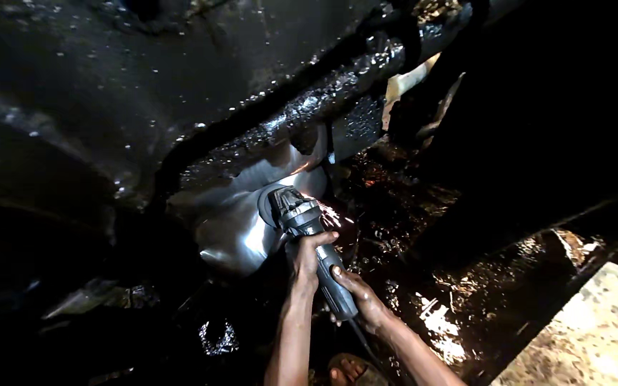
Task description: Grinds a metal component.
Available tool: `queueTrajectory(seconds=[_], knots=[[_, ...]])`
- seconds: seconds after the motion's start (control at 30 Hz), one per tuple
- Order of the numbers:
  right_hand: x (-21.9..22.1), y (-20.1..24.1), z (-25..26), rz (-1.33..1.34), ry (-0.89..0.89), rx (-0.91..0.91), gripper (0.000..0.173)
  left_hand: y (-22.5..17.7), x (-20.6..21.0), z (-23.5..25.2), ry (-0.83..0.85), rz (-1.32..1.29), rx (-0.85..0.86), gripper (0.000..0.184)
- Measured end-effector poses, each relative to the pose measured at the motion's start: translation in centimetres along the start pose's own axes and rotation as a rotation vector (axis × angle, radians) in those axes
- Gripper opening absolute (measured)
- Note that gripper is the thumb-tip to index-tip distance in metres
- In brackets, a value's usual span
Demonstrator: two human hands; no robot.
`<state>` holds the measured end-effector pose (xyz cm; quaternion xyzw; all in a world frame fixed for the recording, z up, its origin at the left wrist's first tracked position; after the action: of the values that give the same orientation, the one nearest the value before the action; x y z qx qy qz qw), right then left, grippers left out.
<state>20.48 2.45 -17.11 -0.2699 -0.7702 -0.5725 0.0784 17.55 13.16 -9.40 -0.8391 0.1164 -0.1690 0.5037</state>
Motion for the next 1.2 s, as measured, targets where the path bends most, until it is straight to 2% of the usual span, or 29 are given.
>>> queueTrajectory(seconds=[0.27,0.63,1.2], knots=[[-0.1,0.2,0.3,0.013,0.025,-0.028,0.053,-0.3,0.4,0.0,0.003,0.015,0.000,0.037],[-0.2,0.9,0.4,0.046,0.011,-0.015,0.048,-0.6,1.0,1.2,-0.012,-0.040,0.058,0.023],[-1.0,1.2,1.0,0.067,0.007,-0.011,0.050,-0.8,2.0,2.0,0.000,-0.019,0.069,0.036]])
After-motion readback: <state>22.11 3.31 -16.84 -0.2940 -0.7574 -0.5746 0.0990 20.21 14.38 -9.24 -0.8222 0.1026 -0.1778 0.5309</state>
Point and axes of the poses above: each hand's wrist, its own z-axis towards the middle knuckle, its own x-axis out of the palm, y = z × x, the point moved 7 cm from there along z, towards the middle knuckle, and after that the axes turned 13 degrees about -z, right-handed, at the moved point
